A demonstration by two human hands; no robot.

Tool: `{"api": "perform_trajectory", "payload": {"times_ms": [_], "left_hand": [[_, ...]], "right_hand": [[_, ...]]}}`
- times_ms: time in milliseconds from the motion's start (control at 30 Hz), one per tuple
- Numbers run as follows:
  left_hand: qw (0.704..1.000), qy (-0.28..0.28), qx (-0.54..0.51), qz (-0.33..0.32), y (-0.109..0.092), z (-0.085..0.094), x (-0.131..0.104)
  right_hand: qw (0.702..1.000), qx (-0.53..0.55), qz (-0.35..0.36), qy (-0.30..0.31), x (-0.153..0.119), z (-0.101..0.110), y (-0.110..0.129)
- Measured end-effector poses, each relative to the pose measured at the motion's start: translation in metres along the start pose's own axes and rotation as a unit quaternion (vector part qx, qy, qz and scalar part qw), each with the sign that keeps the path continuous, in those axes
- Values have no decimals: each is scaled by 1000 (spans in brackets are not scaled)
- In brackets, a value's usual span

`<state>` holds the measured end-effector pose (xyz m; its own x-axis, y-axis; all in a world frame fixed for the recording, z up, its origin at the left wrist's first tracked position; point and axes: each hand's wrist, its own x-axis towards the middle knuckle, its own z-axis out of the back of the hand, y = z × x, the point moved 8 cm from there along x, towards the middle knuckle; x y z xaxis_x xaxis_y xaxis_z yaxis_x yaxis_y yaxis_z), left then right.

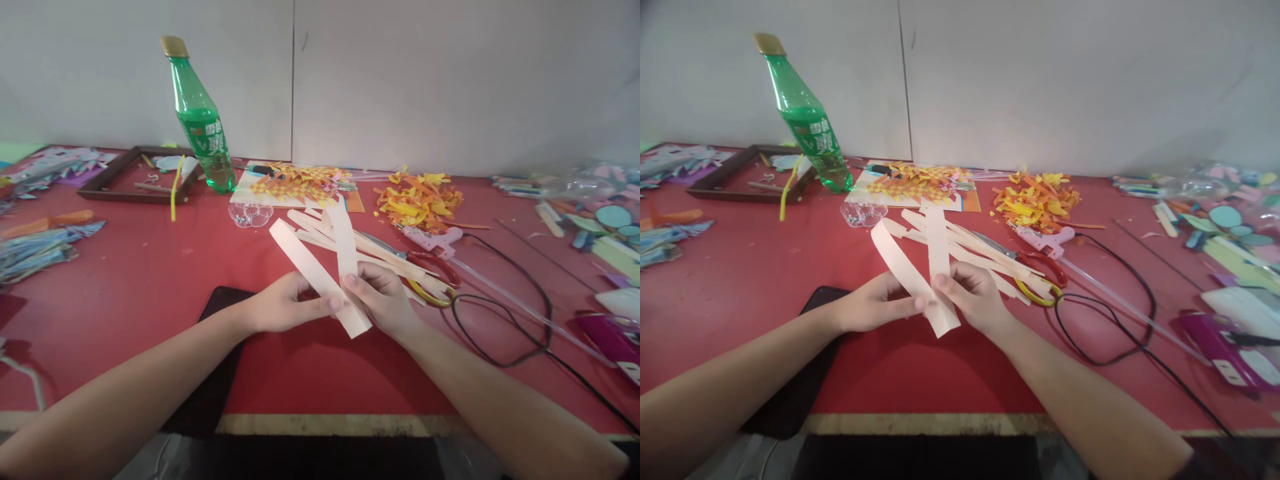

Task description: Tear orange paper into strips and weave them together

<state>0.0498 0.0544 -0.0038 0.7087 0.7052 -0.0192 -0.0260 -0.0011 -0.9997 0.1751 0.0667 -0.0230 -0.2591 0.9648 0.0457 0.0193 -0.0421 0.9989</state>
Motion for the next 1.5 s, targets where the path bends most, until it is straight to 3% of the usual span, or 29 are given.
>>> {"api": "perform_trajectory", "payload": {"times_ms": [200, 433, 700, 800, 900, 1000, 1100, 1167, 1333, 1500], "left_hand": [[999, -28, 28, -8, 5, 4, 0], [998, -45, 20, -25, -2, 7, 0], [998, -58, -15, -20, -1, 9, 0], [999, -48, -11, 4, 4, 8, -1], [999, -1, 5, 35, 10, 2, -1], [998, 14, 20, 50, 12, 0, 0], [999, 1, 31, 33, 8, 3, 2], [999, -10, 33, 14, 5, 5, 3], [999, -36, 21, -20, -1, 8, 4], [991, -120, 20, 63, 11, 22, -2]], "right_hand": [[994, 79, -21, 70, -3, -13, -2], [999, 0, 17, 46, -2, -11, 11], [999, -9, 31, 8, 0, -1, 7], [999, -19, 36, 4, 1, 0, 8], [999, -20, 30, 0, 0, -2, 7], [999, -13, 10, 30, -1, -8, 3], [996, 12, 3, 89, -2, -17, 1], [995, 7, 9, 96, -2, -18, 4], [997, -43, 31, 65, -2, -15, 14], [998, 16, 54, 1, 1, 0, 10]]}}
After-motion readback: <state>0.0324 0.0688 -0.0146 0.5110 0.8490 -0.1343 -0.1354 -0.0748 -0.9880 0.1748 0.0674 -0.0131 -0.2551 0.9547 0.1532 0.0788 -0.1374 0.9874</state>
